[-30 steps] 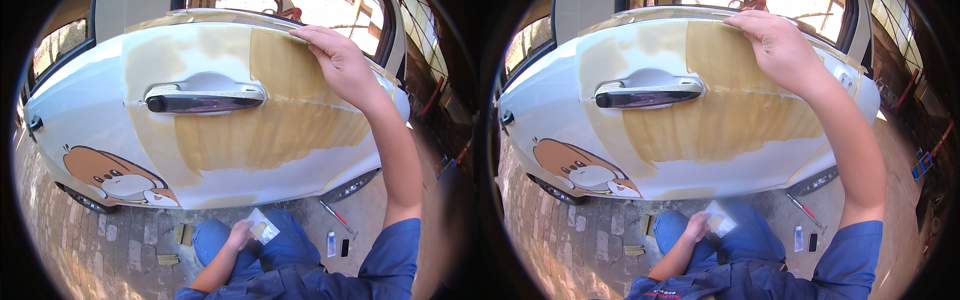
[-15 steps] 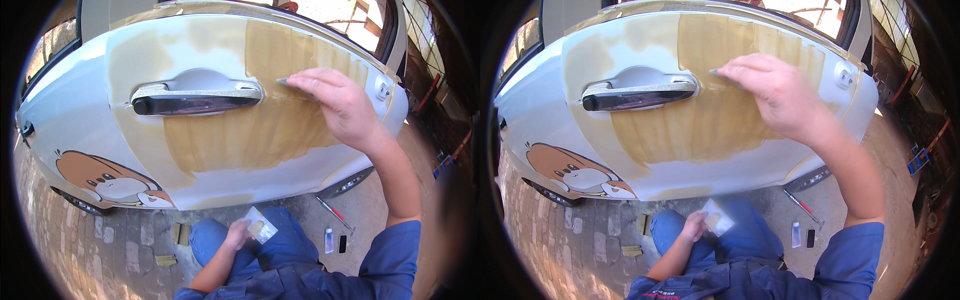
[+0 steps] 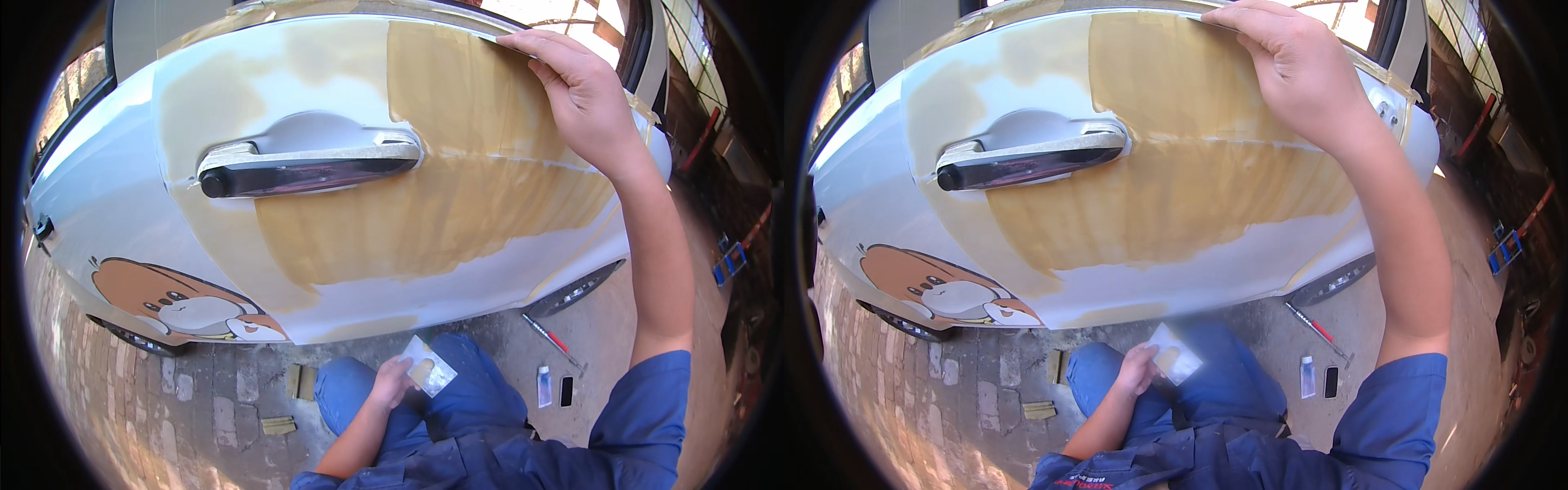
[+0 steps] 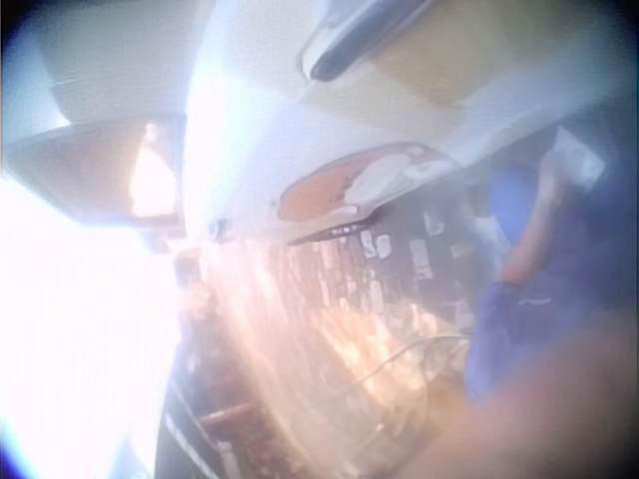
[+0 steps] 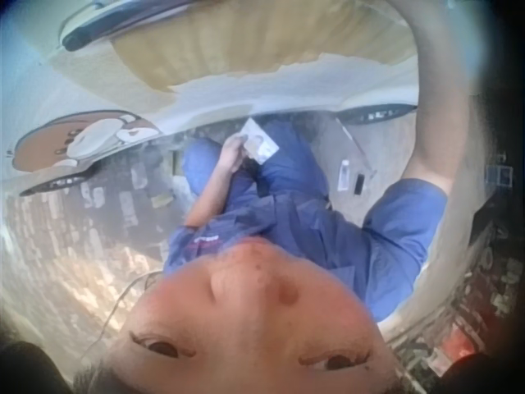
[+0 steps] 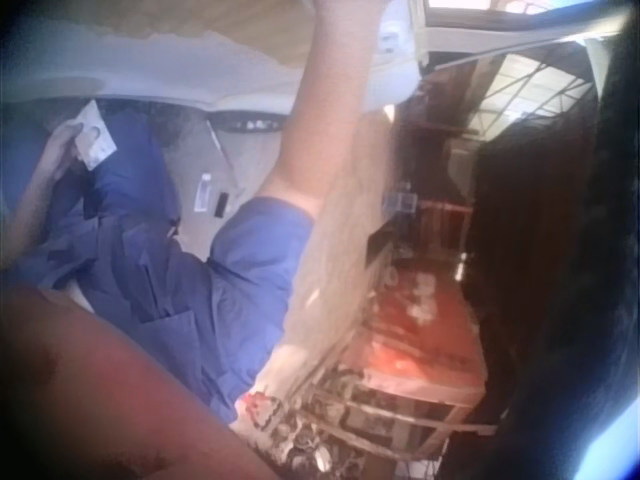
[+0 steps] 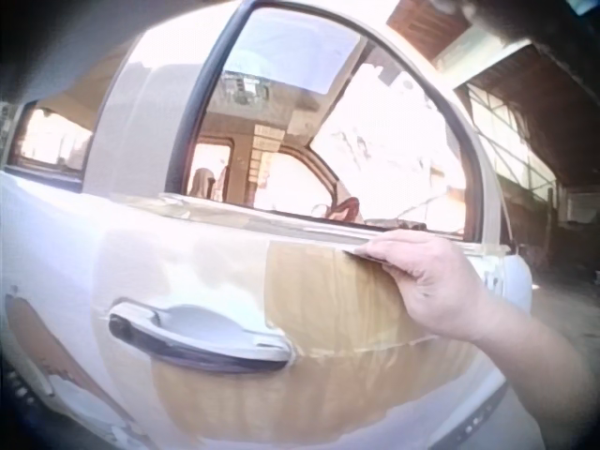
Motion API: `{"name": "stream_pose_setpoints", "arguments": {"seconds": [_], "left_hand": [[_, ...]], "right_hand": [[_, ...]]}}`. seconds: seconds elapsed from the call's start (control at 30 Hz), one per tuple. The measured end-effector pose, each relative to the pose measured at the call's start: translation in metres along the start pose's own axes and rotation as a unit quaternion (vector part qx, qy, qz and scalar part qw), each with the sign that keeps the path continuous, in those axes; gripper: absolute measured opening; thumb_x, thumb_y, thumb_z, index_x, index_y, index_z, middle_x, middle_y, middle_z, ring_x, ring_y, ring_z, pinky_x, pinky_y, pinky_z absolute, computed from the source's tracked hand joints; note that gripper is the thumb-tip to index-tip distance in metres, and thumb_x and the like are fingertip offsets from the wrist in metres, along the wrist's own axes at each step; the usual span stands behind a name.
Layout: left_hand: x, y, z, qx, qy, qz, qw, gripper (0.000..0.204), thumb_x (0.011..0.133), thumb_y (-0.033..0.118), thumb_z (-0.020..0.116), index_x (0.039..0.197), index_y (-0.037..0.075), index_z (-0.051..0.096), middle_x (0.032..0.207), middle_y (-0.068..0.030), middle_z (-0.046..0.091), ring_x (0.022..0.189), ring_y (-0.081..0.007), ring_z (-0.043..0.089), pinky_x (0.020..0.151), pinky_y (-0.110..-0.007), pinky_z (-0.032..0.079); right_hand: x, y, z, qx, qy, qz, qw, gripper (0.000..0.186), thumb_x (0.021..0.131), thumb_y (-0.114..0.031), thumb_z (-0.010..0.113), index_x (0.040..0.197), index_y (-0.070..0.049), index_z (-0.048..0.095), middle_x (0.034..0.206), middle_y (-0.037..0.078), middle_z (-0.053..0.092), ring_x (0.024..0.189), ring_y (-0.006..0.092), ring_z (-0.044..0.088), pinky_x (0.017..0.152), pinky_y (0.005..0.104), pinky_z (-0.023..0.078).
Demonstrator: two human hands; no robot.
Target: The person applies beige body filler to a white car door using a metal spreader, smoothing it across the surface. They repeatedly scrape filler onto the spreader and spread it in overlapping strokes, working around the door handle and along the door edge.
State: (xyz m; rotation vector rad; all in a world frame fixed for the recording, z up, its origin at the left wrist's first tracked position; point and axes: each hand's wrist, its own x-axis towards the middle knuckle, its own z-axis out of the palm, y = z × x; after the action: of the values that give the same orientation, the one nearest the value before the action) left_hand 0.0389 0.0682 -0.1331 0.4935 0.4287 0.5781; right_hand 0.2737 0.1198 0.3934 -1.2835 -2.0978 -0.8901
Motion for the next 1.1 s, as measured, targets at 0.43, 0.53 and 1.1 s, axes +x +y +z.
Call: {"name": "stream_pose_setpoints", "arguments": {"seconds": [0.43,0.53,1.1], "left_hand": [[-0.002,-0.001,0.004,-0.006,-0.005,-0.007,1.0,0.031,0.104,0.017,0.055,0.12,-0.008,0.062,0.102,-0.0175,0.073,0.078,-0.0247,0.071,0.065,-0.035,0.058],[-0.007,0.002,0.006,0.007,0.002,-0.001,1.0,0.03,0.104,0.018,0.055,0.119,-0.007,0.063,0.101,-0.017,0.073,0.077,-0.024,0.07,0.064,-0.035,0.057],[-0.003,0.001,0.012,0.038,0.043,-0.012,0.998,0.032,0.103,0.017,0.053,0.119,-0.01,0.062,0.094,-0.0187,0.073,0.066,-0.0227,0.07,0.058,-0.029,0.058]], "right_hand": [[-0.078,-0.044,0.029,-0.003,-0.039,-0.084,0.996,0.041,0.078,0.012,0.06,0.115,-0.001,0.073,0.111,0.013,0.074,0.102,0.0313,0.07,0.088,0.0383,0.057],[-0.077,-0.036,0.005,0.014,-0.085,-0.043,0.995,0.04,0.082,0.011,0.058,0.117,-0.001,0.072,0.112,0.013,0.073,0.103,0.0316,0.07,0.089,0.038,0.057],[-0.056,0.009,0.018,-0.028,0.07,-0.036,0.997,0.039,0.084,0.01,0.058,0.118,-0.003,0.072,0.113,0.013,0.073,0.103,0.0315,0.069,0.092,0.0356,0.055]]}}
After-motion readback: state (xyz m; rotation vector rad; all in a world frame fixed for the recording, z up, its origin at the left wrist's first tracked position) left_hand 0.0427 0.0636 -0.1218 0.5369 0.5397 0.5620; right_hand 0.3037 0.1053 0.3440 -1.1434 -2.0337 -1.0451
